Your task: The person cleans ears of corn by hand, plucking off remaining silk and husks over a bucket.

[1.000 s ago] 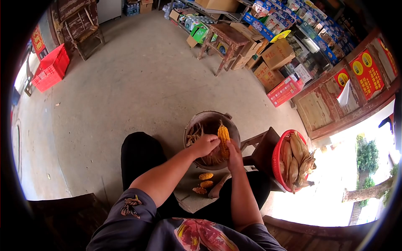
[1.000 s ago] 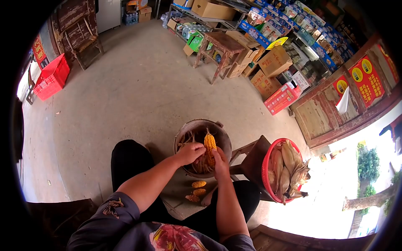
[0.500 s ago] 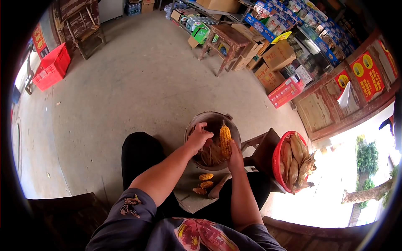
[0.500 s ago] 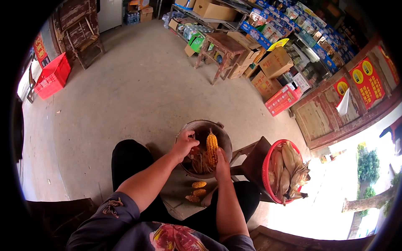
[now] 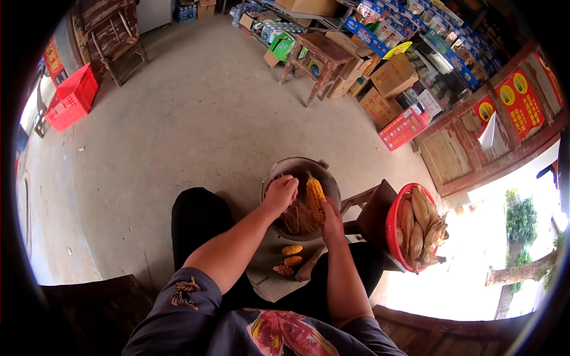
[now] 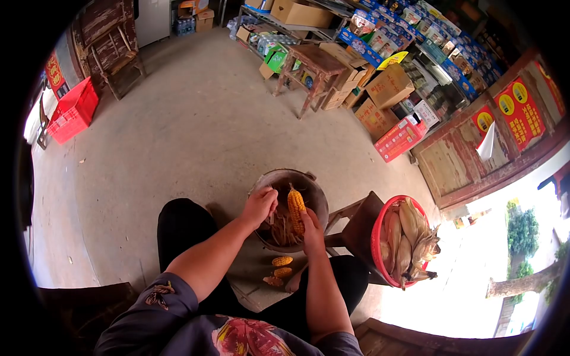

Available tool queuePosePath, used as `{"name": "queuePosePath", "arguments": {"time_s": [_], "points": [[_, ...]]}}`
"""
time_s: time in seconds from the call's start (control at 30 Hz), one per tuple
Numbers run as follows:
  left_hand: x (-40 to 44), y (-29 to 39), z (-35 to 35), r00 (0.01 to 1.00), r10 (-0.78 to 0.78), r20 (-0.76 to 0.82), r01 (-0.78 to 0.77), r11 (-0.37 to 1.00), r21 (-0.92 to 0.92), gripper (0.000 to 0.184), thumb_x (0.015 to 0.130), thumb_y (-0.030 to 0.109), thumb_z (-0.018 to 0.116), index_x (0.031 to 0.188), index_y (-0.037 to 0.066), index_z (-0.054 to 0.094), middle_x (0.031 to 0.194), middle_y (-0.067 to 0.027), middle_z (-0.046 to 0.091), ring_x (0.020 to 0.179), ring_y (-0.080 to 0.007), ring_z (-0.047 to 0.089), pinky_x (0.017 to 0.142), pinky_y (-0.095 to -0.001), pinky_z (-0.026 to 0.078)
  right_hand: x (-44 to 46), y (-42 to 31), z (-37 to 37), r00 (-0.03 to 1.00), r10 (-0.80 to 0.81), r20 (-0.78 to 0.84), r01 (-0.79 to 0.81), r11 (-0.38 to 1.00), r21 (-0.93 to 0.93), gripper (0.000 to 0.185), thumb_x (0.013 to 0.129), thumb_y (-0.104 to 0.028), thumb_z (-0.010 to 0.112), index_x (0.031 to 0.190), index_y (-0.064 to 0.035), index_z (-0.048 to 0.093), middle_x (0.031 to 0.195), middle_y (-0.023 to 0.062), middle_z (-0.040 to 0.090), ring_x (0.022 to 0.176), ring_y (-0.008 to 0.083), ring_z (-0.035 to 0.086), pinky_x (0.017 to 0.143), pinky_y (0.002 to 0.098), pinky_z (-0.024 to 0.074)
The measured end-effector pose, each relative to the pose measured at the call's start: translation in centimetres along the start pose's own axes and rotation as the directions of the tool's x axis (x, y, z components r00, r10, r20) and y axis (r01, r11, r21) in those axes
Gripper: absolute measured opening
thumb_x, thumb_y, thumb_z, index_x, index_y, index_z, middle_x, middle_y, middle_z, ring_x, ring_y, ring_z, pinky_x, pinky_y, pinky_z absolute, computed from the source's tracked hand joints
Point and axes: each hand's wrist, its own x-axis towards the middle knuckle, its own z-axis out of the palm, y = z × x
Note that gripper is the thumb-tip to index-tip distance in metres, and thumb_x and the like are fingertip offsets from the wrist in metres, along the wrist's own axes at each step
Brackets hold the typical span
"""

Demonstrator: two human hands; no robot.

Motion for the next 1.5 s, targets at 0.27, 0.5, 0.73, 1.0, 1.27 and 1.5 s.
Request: {"name": "queuePosePath", "arguments": {"time_s": [0.27, 0.5, 0.73, 1.0, 1.27, 1.5], "points": [[0.2, -0.9, -0.3, 0.952, -0.276, -0.130, 0.280, 0.960, 0.012, 0.053, 0.100, 0.055, 0.047, 0.107, 0.004, 0.057, 0.091, -0.0086, 0.060, 0.080, -0.0180, 0.058, 0.073, -0.0355, 0.048, -1.3, -2.0, 0.5, 0.987, 0.092, 0.132, -0.122, 0.964, 0.235, 0.038, 0.102, -0.031, 0.051, 0.127, -0.0026, 0.057, 0.114, 0.0086, 0.066, 0.099, 0.0207, 0.064, 0.081, 0.0347, 0.0537], [-1.7, 2.0, 1.4, 0.985, -0.168, 0.034, 0.167, 0.985, 0.035, 0.056, 0.100, 0.055, 0.047, 0.110, 0.001, 0.060, 0.093, -0.0092, 0.060, 0.082, -0.0198, 0.058, 0.080, -0.0372, 0.049, -1.7, -1.6, 0.5, 0.979, 0.029, 0.201, -0.040, 0.998, 0.054, 0.041, 0.100, -0.026, 0.060, 0.132, -0.0011, 0.055, 0.118, 0.0060, 0.064, 0.102, 0.0143, 0.062, 0.086, 0.0281, 0.0510], [0.8, -1.7, -0.3, 0.992, -0.127, -0.003, 0.124, 0.962, 0.245, 0.033, 0.102, 0.032, 0.054, 0.099, 0.001, 0.064, 0.083, -0.0048, 0.066, 0.075, -0.0154, 0.062, 0.069, -0.0355, 0.049, -1.2, -1.0, 0.2, 0.982, 0.017, 0.186, -0.035, 0.995, 0.094, 0.041, 0.099, -0.025, 0.061, 0.133, -0.0022, 0.055, 0.117, 0.0050, 0.064, 0.101, 0.0129, 0.062, 0.082, 0.0268, 0.0509], [0.3, -3.0, -0.2, 0.991, -0.107, -0.081, 0.133, 0.845, 0.519, 0.038, 0.101, 0.041, 0.053, 0.104, 0.004, 0.060, 0.090, -0.0114, 0.062, 0.088, -0.0253, 0.061, 0.080, -0.0404, 0.048, -0.8, -1.6, -0.2, 0.954, 0.029, 0.299, -0.102, 0.967, 0.232, 0.045, 0.103, -0.037, 0.044, 0.132, -0.0035, 0.053, 0.112, 0.0124, 0.069, 0.079, 0.0190, 0.065, 0.069, 0.0314, 0.0537], [-1.7, 2.1, 1.2, 0.929, -0.217, 0.301, 0.115, 0.940, 0.323, 0.055, 0.098, 0.055, 0.055, 0.122, 0.005, 0.059, 0.114, -0.0095, 0.065, 0.106, -0.0189, 0.060, 0.094, -0.0320, 0.046, -0.4, -1.1, -0.3, 0.980, 0.069, 0.186, -0.124, 0.945, 0.304, 0.042, 0.103, -0.035, 0.048, 0.131, -0.0045, 0.054, 0.116, 0.0117, 0.067, 0.090, 0.0213, 0.065, 0.074, 0.0343, 0.0530], [-1.3, -0.6, 1.6, 0.964, 0.039, 0.265, -0.140, 0.916, 0.375, 0.033, 0.100, 0.033, 0.059, 0.113, 0.004, 0.064, 0.100, -0.0076, 0.068, 0.094, -0.0163, 0.063, 0.085, -0.0312, 0.049, -0.8, -1.4, 0.3, 0.979, 0.128, 0.160, -0.176, 0.925, 0.337, 0.043, 0.102, -0.036, 0.048, 0.129, -0.0034, 0.055, 0.112, 0.0091, 0.066, 0.083, 0.0223, 0.064, 0.070, 0.0365, 0.0528]]}}
